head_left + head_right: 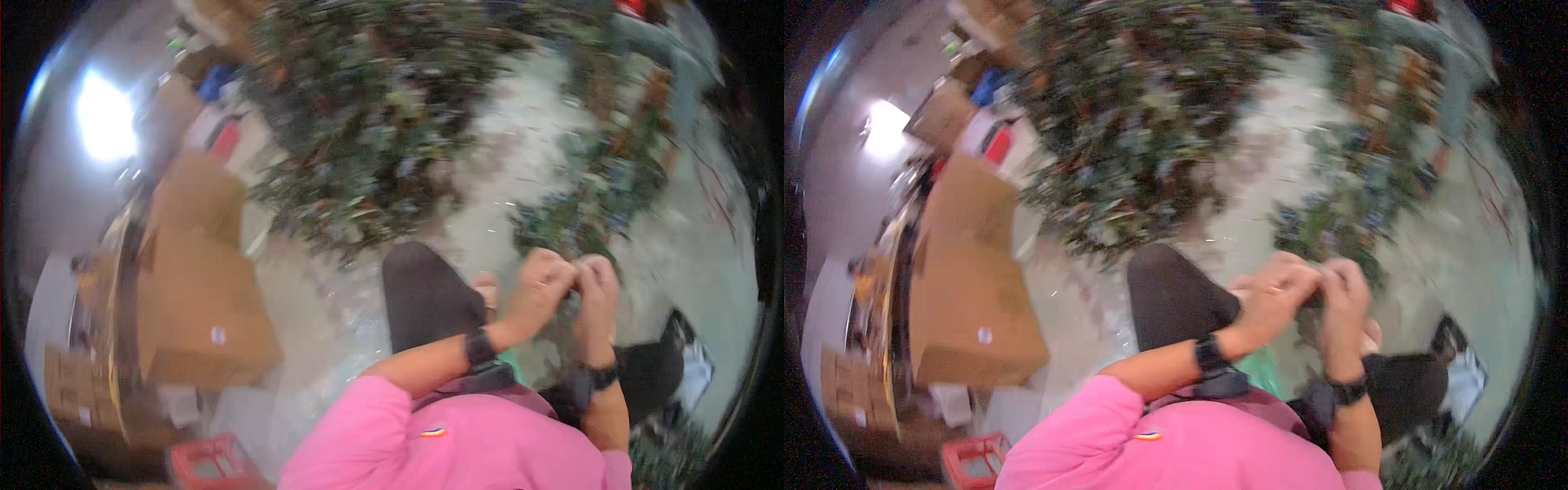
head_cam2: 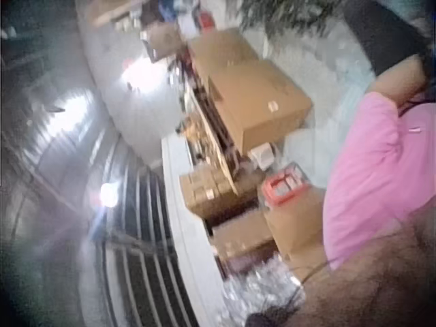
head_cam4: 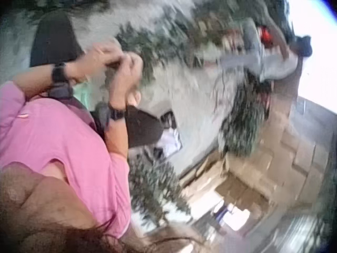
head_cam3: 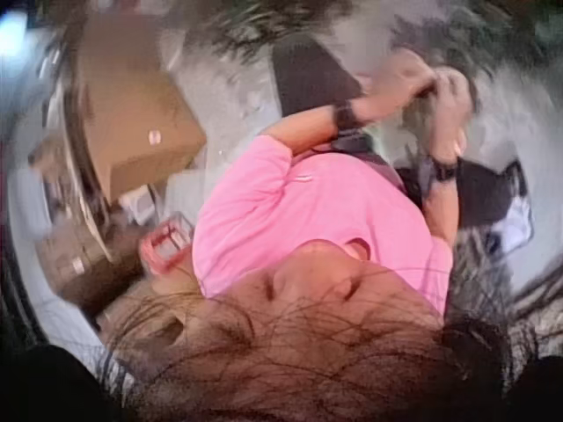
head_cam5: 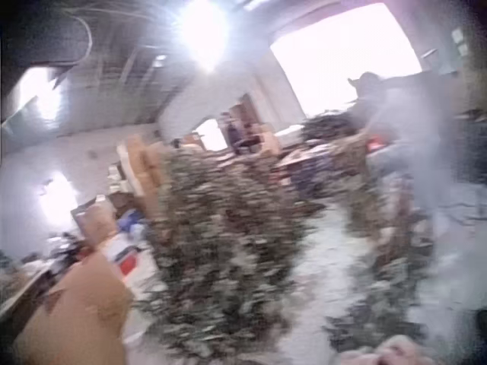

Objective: The recorder is assembling artificial plant garlands or swags by attaching labels and arranging foliage components while sitting on a low stool.

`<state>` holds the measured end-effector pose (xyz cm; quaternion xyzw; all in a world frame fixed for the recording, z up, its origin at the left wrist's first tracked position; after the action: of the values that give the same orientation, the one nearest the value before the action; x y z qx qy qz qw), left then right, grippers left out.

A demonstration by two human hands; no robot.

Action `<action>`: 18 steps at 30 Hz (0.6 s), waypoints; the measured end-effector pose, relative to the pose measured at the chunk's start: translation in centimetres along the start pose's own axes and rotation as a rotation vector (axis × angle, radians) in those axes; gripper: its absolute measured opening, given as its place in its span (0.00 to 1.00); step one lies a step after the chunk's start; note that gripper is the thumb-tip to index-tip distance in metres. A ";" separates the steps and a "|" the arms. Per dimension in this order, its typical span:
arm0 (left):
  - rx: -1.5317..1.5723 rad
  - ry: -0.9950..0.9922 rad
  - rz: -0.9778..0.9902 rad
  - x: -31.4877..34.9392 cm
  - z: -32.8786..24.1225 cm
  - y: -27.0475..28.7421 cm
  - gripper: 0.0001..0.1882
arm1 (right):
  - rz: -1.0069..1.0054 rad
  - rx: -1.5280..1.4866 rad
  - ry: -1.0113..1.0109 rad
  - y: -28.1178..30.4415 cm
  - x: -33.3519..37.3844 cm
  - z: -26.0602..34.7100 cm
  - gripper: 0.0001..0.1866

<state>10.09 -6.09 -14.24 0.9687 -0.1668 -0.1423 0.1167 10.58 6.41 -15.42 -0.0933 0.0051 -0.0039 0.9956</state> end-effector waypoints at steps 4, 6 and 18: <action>0.042 -0.020 0.064 -0.9 -1.2 0.2 0.06 | 0.033 0.166 0.083 0.1 0.2 1.5 0.04; 0.271 0.072 0.045 -0.8 -0.6 -0.4 0.07 | 0.050 -0.029 0.061 0.5 0.3 -0.1 0.04; 0.303 0.090 0.092 -0.8 -2.4 -3.4 0.08 | 0.163 -0.377 0.030 2.2 2.2 0.2 0.04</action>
<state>11.08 -2.24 -12.74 0.9719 -0.2253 -0.0667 -0.0170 12.79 8.63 -15.67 -0.2770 0.0279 0.0765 0.9574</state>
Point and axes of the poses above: each hand's wrist, its own x-axis away from the middle knuckle, its own y-axis out of the back of the hand, z = x × y, the point moved 3 cm from there along -x, towards the middle knuckle, and after that the axes turned 14 degrees about z, right-handed, at the moved point
